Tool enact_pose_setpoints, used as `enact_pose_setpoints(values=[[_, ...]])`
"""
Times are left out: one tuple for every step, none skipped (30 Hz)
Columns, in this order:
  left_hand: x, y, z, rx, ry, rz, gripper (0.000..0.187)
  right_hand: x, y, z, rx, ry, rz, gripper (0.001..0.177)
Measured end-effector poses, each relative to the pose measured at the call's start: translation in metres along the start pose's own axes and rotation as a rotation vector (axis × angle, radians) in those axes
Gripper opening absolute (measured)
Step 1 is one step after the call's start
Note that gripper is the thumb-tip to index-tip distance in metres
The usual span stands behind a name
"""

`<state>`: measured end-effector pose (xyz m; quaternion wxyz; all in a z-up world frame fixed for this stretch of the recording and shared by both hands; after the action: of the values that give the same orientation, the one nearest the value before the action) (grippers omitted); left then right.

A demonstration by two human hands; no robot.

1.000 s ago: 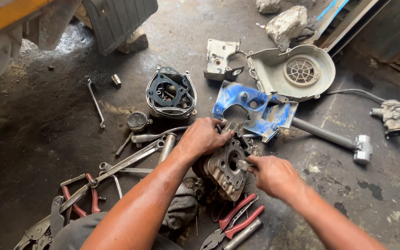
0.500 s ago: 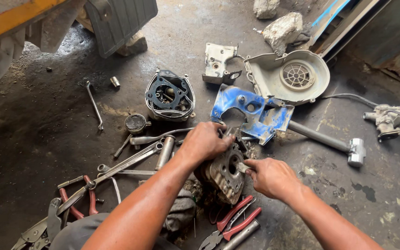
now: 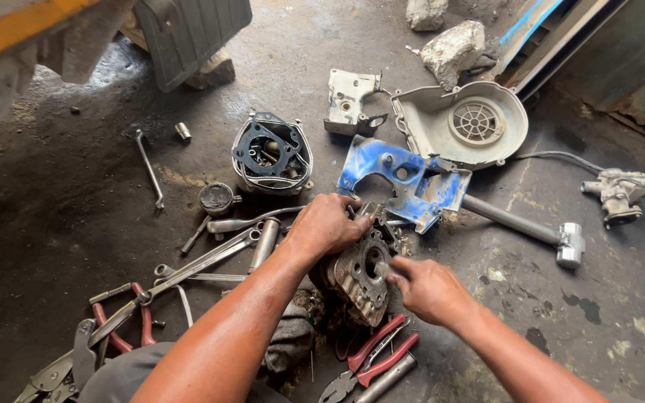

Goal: The person sits on the floor of a workshop and uses a metal file to scrape and clean the internal surfaces of a disassembled engine cylinder block. They rotate the block to access different areas and occasionally wipe the surface with a rag.

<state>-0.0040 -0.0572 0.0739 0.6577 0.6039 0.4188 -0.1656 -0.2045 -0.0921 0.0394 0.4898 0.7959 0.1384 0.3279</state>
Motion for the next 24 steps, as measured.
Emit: enact_pose_setpoints(values=[[0.003, 0.003, -0.002, 0.001, 0.008, -0.002, 0.057, 0.004, 0.000, 0.001, 0.007, 0.062, 0.111, 0.036], [0.003, 0.005, -0.003, 0.003, 0.005, -0.008, 0.056, 0.002, 0.004, -0.001, -0.016, 0.060, 0.058, 0.035], [0.001, 0.006, -0.002, 0.005, 0.003, -0.015, 0.056, 0.003, 0.009, -0.005, -0.038, 0.058, 0.004, 0.035], [-0.002, 0.005, -0.001, 0.015, 0.000, 0.003, 0.056, 0.007, 0.014, -0.006, -0.057, 0.062, -0.051, 0.034], [-0.006, 0.001, 0.001, 0.025, -0.002, 0.021, 0.056, 0.010, 0.021, -0.004, -0.091, 0.027, -0.087, 0.030], [-0.004, -0.005, -0.003, 0.045, 0.007, 0.042, 0.057, 0.013, 0.021, -0.007, -0.111, -0.012, -0.116, 0.027], [-0.001, -0.003, -0.003, 0.017, 0.004, 0.025, 0.057, 0.015, 0.021, -0.008, -0.131, -0.050, -0.145, 0.025], [0.000, -0.002, -0.002, 0.000, -0.003, 0.008, 0.057, 0.018, 0.015, -0.011, -0.062, -0.036, -0.098, 0.025], [0.000, -0.002, -0.002, -0.016, -0.010, -0.009, 0.057, 0.018, 0.011, -0.014, 0.008, -0.023, -0.050, 0.025], [0.001, -0.002, -0.001, -0.006, 0.010, -0.007, 0.057, 0.017, 0.012, -0.013, 0.066, -0.001, -0.011, 0.025], [0.001, -0.001, 0.000, 0.004, 0.029, -0.006, 0.058, 0.009, 0.009, -0.014, 0.199, -0.012, -0.130, 0.027], [0.003, -0.002, -0.001, 0.017, 0.052, -0.006, 0.058, -0.005, 0.006, -0.020, 0.335, -0.025, -0.250, 0.029], [0.003, 0.000, -0.001, 0.014, 0.048, -0.004, 0.058, -0.021, 0.002, -0.027, 0.472, -0.038, -0.369, 0.032], [0.005, 0.001, -0.001, 0.011, 0.048, -0.002, 0.057, -0.035, 0.005, -0.031, 0.472, -0.052, -0.427, 0.024], [0.006, 0.002, -0.001, 0.008, 0.047, 0.000, 0.057, -0.048, 0.006, -0.034, 0.471, -0.064, -0.486, 0.023], [0.006, 0.003, -0.002, 0.004, 0.045, 0.010, 0.057, -0.057, 0.002, -0.037, 0.472, -0.076, -0.541, 0.029], [0.006, 0.002, -0.003, -0.001, 0.042, 0.020, 0.057, -0.055, -0.002, -0.038, 0.416, -0.022, -0.587, 0.031], [0.003, 0.003, -0.003, -0.009, 0.032, 0.030, 0.056, -0.050, -0.005, -0.039, 0.352, 0.031, -0.634, 0.034], [0.002, 0.004, -0.004, -0.013, 0.024, 0.036, 0.056, -0.041, -0.009, -0.041, 0.288, 0.084, -0.679, 0.038], [0.001, 0.005, -0.005, -0.018, 0.014, 0.037, 0.055, -0.036, -0.025, -0.046, 0.354, 0.056, -0.605, 0.032], [-0.001, 0.006, -0.005, -0.023, 0.004, 0.039, 0.055, -0.030, -0.042, -0.052, 0.420, 0.032, -0.531, 0.026], [0.000, 0.007, -0.005, -0.018, 0.014, 0.038, 0.055, -0.013, -0.054, -0.054, 0.350, 0.120, -0.532, 0.027], [0.000, 0.007, -0.005, -0.013, 0.024, 0.038, 0.055, 0.004, -0.067, -0.056, 0.280, 0.208, -0.532, 0.029], [0.002, 0.008, -0.006, -0.005, 0.036, 0.040, 0.055, 0.016, -0.073, -0.056, 0.212, 0.297, -0.528, 0.030]])
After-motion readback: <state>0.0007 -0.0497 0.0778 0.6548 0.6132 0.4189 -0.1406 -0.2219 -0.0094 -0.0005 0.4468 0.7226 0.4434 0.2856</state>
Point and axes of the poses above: each hand's wrist, its own z-axis towards the middle knuckle, its own y-axis out of the back of the hand, x = y × z, the point moved 8 cm from there along z, towards the middle knuckle, and after that the axes turned 2 degrees about -x, right-handed, at the moved point
